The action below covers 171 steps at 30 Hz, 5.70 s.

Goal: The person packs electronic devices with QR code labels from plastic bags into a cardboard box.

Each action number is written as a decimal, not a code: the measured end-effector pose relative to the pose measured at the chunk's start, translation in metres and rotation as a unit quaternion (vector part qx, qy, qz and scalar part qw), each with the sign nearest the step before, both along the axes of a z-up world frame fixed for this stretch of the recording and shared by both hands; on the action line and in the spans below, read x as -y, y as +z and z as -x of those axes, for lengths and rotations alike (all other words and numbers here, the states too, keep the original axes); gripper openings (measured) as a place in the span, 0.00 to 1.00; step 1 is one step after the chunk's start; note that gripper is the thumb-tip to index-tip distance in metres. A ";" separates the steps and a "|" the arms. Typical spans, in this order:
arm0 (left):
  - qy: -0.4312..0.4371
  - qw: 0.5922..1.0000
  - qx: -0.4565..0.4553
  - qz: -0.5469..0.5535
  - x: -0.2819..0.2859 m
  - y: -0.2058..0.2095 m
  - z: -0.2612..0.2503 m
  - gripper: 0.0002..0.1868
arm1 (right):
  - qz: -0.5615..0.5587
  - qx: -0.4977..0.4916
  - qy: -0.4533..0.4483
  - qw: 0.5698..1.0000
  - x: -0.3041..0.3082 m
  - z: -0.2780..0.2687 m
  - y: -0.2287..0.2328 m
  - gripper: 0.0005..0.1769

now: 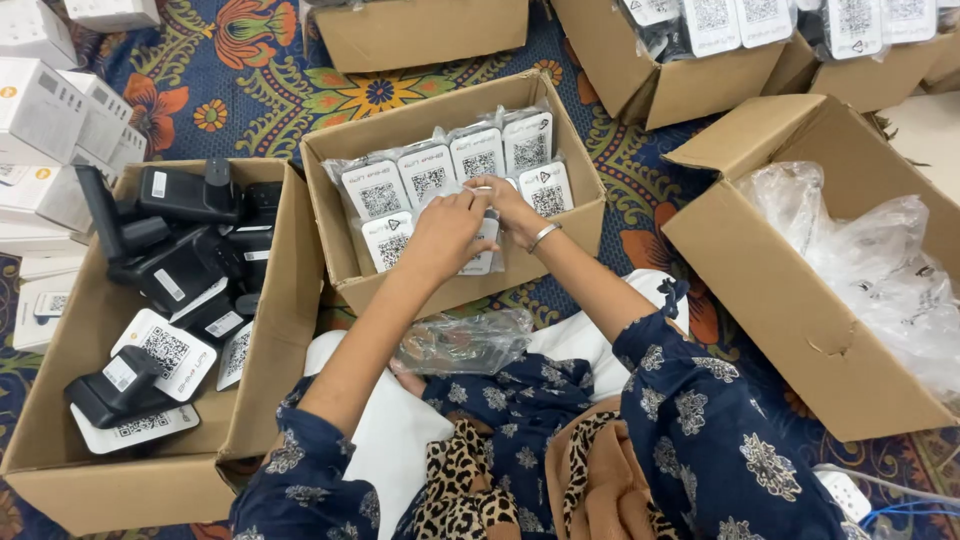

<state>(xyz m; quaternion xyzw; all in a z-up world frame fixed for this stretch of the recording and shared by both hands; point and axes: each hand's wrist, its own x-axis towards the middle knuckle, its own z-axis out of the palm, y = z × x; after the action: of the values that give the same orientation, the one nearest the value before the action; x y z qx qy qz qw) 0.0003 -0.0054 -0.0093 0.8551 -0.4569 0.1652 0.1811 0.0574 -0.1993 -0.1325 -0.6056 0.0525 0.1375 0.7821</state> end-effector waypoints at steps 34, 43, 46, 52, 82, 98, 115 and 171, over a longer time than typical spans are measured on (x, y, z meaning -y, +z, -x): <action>0.155 0.881 -0.445 0.037 0.159 -0.259 -0.138 0.22 | 0.561 0.196 0.246 0.766 0.173 -0.063 0.066 0.49; 0.023 0.843 -0.537 0.007 0.166 -0.336 -0.156 0.22 | 0.682 0.167 0.263 0.662 0.165 -0.047 0.018 0.51; 0.092 0.817 -0.559 -0.107 0.163 -0.346 -0.164 0.24 | 0.702 0.236 0.207 0.640 0.170 -0.033 0.008 0.53; 0.253 0.918 -0.306 0.017 0.182 -0.168 -0.130 0.26 | 0.577 0.332 -0.003 0.746 0.218 0.036 0.025 0.53; 0.060 0.889 -0.297 -0.343 -0.034 -0.298 0.050 0.10 | 0.576 0.335 -0.203 0.717 0.005 0.096 0.103 0.21; 0.179 0.746 -0.348 0.539 -0.054 -0.027 0.078 0.12 | 0.119 0.132 -0.277 0.944 -0.017 0.167 0.069 0.25; 0.197 0.622 -0.396 0.646 -0.032 -0.025 0.083 0.16 | -0.066 0.100 -0.215 0.969 -0.029 0.191 0.090 0.24; 0.255 0.876 -0.283 0.295 -0.076 0.081 0.016 0.09 | 0.104 0.157 0.182 0.965 0.055 0.200 0.144 0.62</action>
<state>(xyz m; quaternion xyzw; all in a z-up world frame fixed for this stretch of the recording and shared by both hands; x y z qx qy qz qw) -0.0156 0.0710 0.0719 0.8591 -0.0820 0.0840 0.4982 -0.1425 -0.2545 0.0119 -0.6970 -0.1678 0.1741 0.6751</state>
